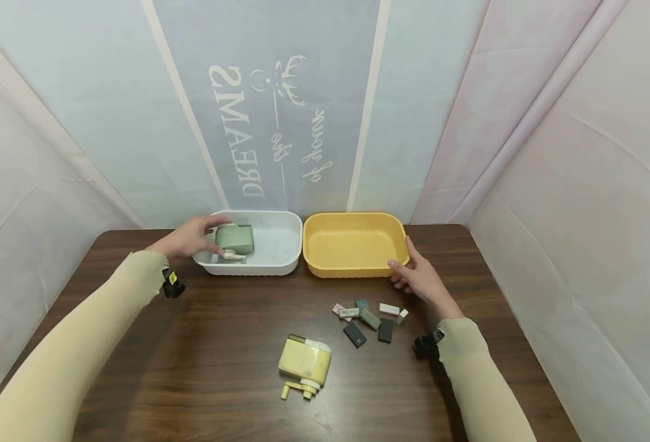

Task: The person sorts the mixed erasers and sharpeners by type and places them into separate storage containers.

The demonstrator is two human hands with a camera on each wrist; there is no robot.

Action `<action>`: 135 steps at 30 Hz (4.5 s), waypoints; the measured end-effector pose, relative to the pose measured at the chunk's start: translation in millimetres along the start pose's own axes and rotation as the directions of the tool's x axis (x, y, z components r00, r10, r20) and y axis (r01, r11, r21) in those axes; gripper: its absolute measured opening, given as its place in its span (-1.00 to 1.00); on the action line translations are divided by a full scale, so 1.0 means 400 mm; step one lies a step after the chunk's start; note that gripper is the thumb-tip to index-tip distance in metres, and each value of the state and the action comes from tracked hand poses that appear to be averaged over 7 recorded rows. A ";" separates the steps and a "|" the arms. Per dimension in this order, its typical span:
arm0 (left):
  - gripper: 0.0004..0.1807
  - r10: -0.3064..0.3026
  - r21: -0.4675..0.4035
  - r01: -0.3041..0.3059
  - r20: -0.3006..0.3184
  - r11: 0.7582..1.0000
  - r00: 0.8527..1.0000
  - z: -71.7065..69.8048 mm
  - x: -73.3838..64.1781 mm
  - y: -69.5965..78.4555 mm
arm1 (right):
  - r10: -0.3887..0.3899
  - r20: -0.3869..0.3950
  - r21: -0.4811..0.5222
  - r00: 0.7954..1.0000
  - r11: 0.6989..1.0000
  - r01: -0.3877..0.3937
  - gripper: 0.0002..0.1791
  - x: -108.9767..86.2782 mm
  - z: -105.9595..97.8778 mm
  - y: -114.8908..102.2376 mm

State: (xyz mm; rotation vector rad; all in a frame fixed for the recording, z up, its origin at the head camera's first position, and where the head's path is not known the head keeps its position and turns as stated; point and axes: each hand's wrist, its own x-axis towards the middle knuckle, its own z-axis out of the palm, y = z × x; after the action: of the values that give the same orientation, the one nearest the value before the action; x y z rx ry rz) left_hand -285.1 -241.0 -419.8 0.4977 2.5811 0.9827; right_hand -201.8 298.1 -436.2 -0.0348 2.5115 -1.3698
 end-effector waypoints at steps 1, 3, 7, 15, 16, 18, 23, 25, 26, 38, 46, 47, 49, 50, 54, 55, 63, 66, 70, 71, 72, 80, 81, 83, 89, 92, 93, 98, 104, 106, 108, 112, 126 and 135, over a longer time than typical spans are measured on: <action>-0.14 -0.007 0.013 0.007 0.002 1.000 1.000 0.000 0.000 0.001 | -0.002 -0.004 -0.002 1.000 1.000 0.002 -0.04 0.005 0.000 0.011; -0.16 -0.009 0.016 0.009 0.008 1.000 1.000 -0.003 0.000 0.005 | -0.007 -0.011 -0.007 1.000 1.000 0.007 -0.02 0.017 0.001 0.035; -0.18 0.013 -0.006 -0.013 0.013 1.000 1.000 -0.011 0.000 0.022 | -0.019 -0.023 -0.019 1.000 1.000 0.018 -0.01 0.022 0.004 0.047; -0.29 0.117 -0.041 -0.118 -0.029 0.992 0.993 -0.012 -0.020 0.067 | -0.012 -0.027 -0.024 1.000 1.000 0.011 -0.01 0.022 0.006 0.049; -0.31 0.137 -0.044 -0.139 -0.035 0.989 0.990 -0.010 -0.023 0.072 | -0.013 -0.026 -0.023 1.000 1.000 0.012 -0.01 0.023 0.006 0.048; -0.34 0.176 -0.060 -0.178 -0.044 0.982 0.983 -0.004 -0.030 0.080 | -0.013 -0.025 -0.022 1.000 1.000 0.013 -0.02 0.024 0.006 0.047; -0.37 0.214 -0.103 -0.219 -0.060 0.970 0.975 0.011 -0.052 0.099 | -0.010 -0.028 -0.023 1.000 1.000 0.009 -0.01 0.026 0.005 0.045; -0.37 0.217 -0.099 -0.223 -0.071 0.970 0.974 0.016 -0.063 0.108 | -0.010 -0.028 -0.022 1.000 1.000 0.009 -0.01 0.026 0.003 0.045; -0.37 0.225 -0.097 -0.232 -0.076 0.968 0.971 0.019 -0.068 0.113 | -0.010 -0.028 -0.021 1.000 1.000 0.009 -0.01 0.025 0.002 0.046; -0.57 0.307 -0.116 -0.327 -0.165 0.938 0.937 0.088 -0.146 0.162 | -0.009 -0.025 -0.010 1.000 1.000 0.008 -0.02 0.022 0.003 0.048; -0.54 0.372 -0.121 -0.389 -0.143 0.913 0.917 0.153 -0.194 0.212 | -0.008 -0.034 0.000 0.999 1.000 0.008 -0.03 0.025 0.004 0.056; -0.53 0.381 -0.118 -0.398 -0.141 0.910 0.914 0.165 -0.199 0.214 | -0.007 -0.033 0.001 0.999 1.000 0.007 -0.03 0.024 0.004 0.056; -0.51 0.400 -0.117 -0.414 -0.128 0.902 0.907 0.187 -0.209 0.218 | -0.006 -0.031 0.003 0.999 1.000 0.006 -0.03 0.023 0.005 0.056; -0.50 0.408 -0.119 -0.421 -0.119 0.899 0.905 0.198 -0.214 0.219 | -0.006 -0.031 0.002 0.999 1.000 0.006 -0.03 0.023 0.005 0.055; -0.46 0.421 -0.151 -0.430 -0.088 0.890 0.903 0.236 -0.231 0.228 | -0.008 -0.033 -0.003 0.999 1.000 0.008 -0.02 0.021 0.006 0.053; -0.45 0.423 -0.161 -0.431 -0.082 0.888 0.902 0.246 -0.235 0.230 | -0.008 -0.033 -0.003 0.999 1.000 0.008 -0.02 0.022 0.006 0.053; -0.39 0.437 -0.224 -0.428 -0.014 0.875 0.900 0.324 -0.251 0.234 | -0.009 -0.039 -0.005 0.999 1.000 0.009 -0.01 0.022 0.006 0.052; -0.37 0.428 -0.246 -0.411 0.017 0.878 0.903 0.350 -0.257 0.238 | -0.010 -0.042 -0.008 0.999 1.000 0.010 -0.01 0.021 0.007 0.054; -0.34 0.442 -0.255 -0.418 0.042 0.872 0.896 0.380 -0.260 0.242 | -0.012 -0.044 -0.009 0.999 1.000 0.012 -0.01 0.021 0.008 0.057; -0.33 0.449 -0.254 -0.424 0.045 0.869 0.893 0.387 -0.260 0.243 | -0.012 -0.044 -0.008 0.999 1.000 0.012 -0.01 0.021 0.008 0.057; -0.33 0.458 -0.252 -0.433 0.047 0.865 0.888 0.394 -0.260 0.243 | -0.012 -0.044 -0.006 0.999 1.000 0.012 -0.01 0.020 0.008 0.057; -0.28 0.509 -0.259 -0.474 0.085 0.841 0.857 0.436 -0.253 0.244 | -0.017 -0.036 -0.004 0.999 1.000 0.017 0.00 0.021 0.008 0.059; -0.27 0.512 -0.259 -0.476 0.092 0.841 0.854 0.441 -0.252 0.244 | -0.015 -0.034 -0.003 0.999 1.000 0.015 -0.01 0.022 0.008 0.061; -0.26 0.516 -0.260 -0.477 0.107 0.840 0.850 0.450 -0.252 0.243 | -0.013 -0.032 0.001 0.999 1.000 0.013 -0.01 0.023 0.007 0.063; -0.26 0.502 -0.269 -0.458 0.125 0.847 0.856 0.464 -0.254 0.242 | -0.008 -0.028 0.017 1.000 1.000 0.008 -0.02 0.027 0.006 0.070; -0.26 0.493 -0.265 -0.449 0.128 0.853 0.861 0.467 -0.251 0.245 | -0.008 -0.027 0.008 1.000 1.000 0.008 -0.01 0.029 0.006 0.069; -0.25 0.490 -0.264 -0.446 0.131 0.855 0.862 0.468 -0.250 0.246 | -0.007 -0.028 0.005 1.000 1.000 0.007 -0.01 0.029 0.007 0.067; -0.24 0.469 -0.249 -0.425 0.154 0.870 0.870 0.473 -0.246 0.252 | -0.007 -0.031 0.003 0.999 1.000 0.007 0.00 0.028 0.008 0.061; -0.23 0.456 -0.207 -0.421 0.165 0.883 0.875 0.475 -0.242 0.264 | -0.003 -0.021 0.008 1.000 1.000 0.003 0.00 0.030 0.004 0.057; -0.23 0.454 -0.193 -0.423 0.164 0.885 0.876 0.477 -0.240 0.266 | -0.002 -0.016 0.009 1.000 1.000 0.002 0.00 0.032 0.002 0.057; -0.24 0.451 -0.192 -0.420 0.163 0.887 0.877 0.478 -0.237 0.268 | 0.000 -0.013 0.013 1.000 1.000 0.000 0.00 0.033 0.000 0.056; -0.26 0.446 -0.198 -0.415 0.153 0.888 0.882 0.477 -0.236 0.274 | 0.007 -0.013 0.015 1.000 1.000 -0.006 -0.01 0.034 -0.005 0.053; -0.26 0.368 -0.448 -0.270 0.147 0.852 0.918 0.468 -0.231 0.275 | 0.006 -0.008 0.007 1.000 1.000 -0.006 -0.01 0.035 -0.010 0.043; -0.26 0.356 -0.504 -0.267 0.088 0.821 0.930 0.442 -0.233 0.276 | -0.001 -0.012 0.005 1.000 1.000 0.001 -0.02 0.038 -0.011 0.045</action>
State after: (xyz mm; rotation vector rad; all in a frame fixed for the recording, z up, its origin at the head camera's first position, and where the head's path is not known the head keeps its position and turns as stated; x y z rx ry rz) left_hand -105.7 -103.6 -452.1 0.8380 2.0168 1.5611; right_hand -215.4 309.3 -452.4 -0.0262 2.5183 -1.3808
